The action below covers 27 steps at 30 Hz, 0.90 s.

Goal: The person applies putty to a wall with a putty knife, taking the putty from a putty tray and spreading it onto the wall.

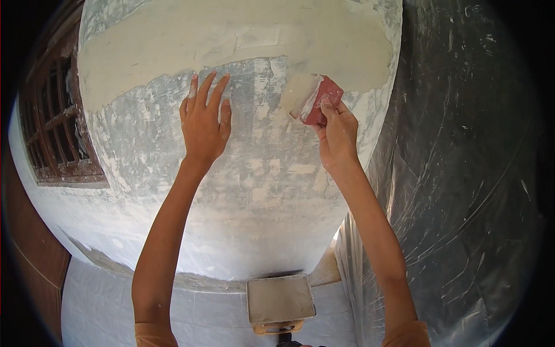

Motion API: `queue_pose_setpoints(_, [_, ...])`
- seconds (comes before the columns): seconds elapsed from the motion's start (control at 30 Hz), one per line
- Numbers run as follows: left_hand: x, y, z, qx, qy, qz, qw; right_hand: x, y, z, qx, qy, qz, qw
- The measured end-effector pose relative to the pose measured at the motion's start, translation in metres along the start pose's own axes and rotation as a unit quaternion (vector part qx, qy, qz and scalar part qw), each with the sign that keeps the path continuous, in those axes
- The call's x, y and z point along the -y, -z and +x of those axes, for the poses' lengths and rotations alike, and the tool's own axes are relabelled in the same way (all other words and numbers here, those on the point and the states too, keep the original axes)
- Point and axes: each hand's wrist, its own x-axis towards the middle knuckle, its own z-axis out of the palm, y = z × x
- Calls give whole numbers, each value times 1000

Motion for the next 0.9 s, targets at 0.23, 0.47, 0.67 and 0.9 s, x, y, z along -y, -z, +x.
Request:
queue_pose_setpoints(0.23, [5,-26,26,-31,-15,36,999,-18,-17,44,44,312,-277,908])
queue_pose_setpoints(0.47, [24,-53,55,-111,-8,39,993,-63,-15,75,123,641,-479,587])
queue_pose_setpoints(0.67, [37,-73,58,-146,-46,23,988,-93,-7,98,111,661,-527,522])
queue_pose_setpoints(0.9, [43,-74,55,-169,-43,23,984,-106,2,99,130,609,-546,560])
